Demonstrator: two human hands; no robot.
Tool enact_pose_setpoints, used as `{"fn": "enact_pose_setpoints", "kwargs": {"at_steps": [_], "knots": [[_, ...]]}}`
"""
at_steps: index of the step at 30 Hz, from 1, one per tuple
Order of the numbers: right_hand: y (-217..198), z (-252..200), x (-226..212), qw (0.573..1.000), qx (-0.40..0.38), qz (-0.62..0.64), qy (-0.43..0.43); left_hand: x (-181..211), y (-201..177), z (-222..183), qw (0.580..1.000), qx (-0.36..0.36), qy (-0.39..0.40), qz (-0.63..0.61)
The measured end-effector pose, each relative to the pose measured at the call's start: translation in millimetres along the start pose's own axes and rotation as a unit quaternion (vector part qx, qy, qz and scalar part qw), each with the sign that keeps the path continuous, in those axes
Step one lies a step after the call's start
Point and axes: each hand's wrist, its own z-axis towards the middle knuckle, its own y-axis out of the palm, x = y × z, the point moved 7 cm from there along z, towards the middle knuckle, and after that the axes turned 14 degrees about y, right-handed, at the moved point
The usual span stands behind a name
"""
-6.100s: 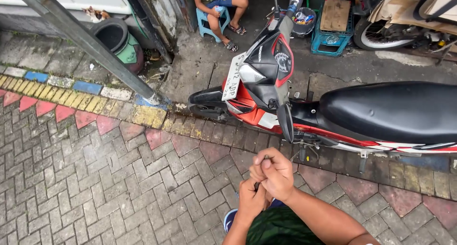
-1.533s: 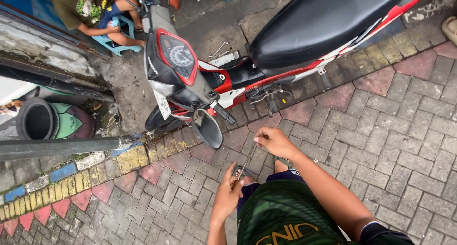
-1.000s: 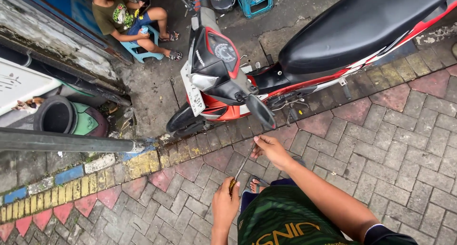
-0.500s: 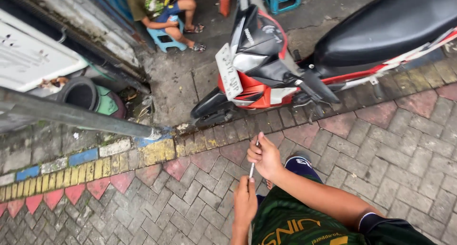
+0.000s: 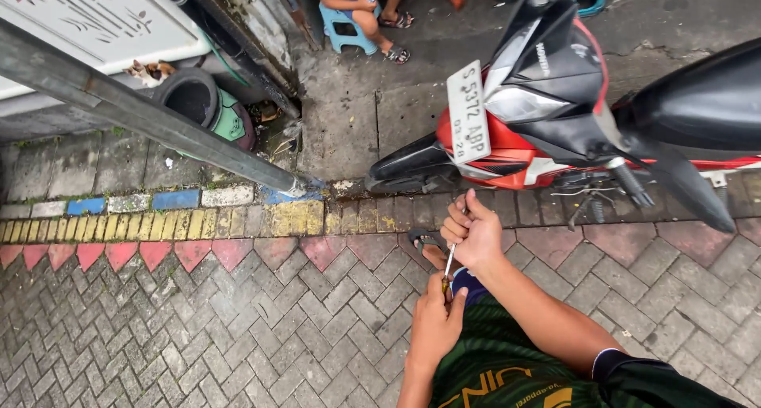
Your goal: Repairing the front fairing of a motorcycle by removing screws with a screwdriver and inspecting internal components.
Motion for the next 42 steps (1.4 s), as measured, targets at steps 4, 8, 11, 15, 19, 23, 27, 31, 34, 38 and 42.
{"fn": "enact_pose_setpoints", "kwargs": {"at_steps": [4, 8, 11, 15, 19, 23, 27, 31, 34, 38, 42], "knots": [[19, 50, -4, 0.999, 0.041, 0.021, 0.008, -22, -34, 42, 1.0, -0.008, -0.005, 0.004], [61, 113, -20, 0.999, 0.001, 0.029, -0.031, -26, -88, 105, 0.998, -0.046, 0.015, 0.041], [95, 156, -33, 0.998, -0.016, 0.034, -0.056, -27, -129, 150, 0.995, -0.066, 0.035, 0.063], [141, 204, -38, 0.997, -0.056, 0.039, -0.037, -29, -177, 191, 0.998, -0.056, 0.011, 0.038], [175, 239, -33, 0.997, -0.054, 0.026, -0.053, -50, -213, 216, 0.997, -0.079, 0.006, 0.014], [190, 292, -4, 0.997, -0.06, 0.018, -0.044, -91, -257, 232, 0.997, -0.071, 0.007, 0.015], [254, 340, 32, 0.963, -0.238, -0.081, 0.098, -141, -315, 248, 0.999, -0.015, 0.002, -0.046], [283, 379, 54, 0.945, -0.16, -0.282, 0.035, -189, -387, 269, 0.997, -0.028, -0.011, -0.068], [287, 408, 58, 0.955, -0.049, -0.284, -0.067, -224, -433, 288, 0.998, -0.044, -0.044, 0.03], [278, 428, 71, 0.957, 0.057, -0.268, -0.093, -241, -482, 342, 0.99, -0.111, 0.033, 0.083], [250, 430, 75, 0.964, 0.147, -0.187, -0.116, -243, -491, 385, 0.924, -0.212, 0.169, 0.27]]}}
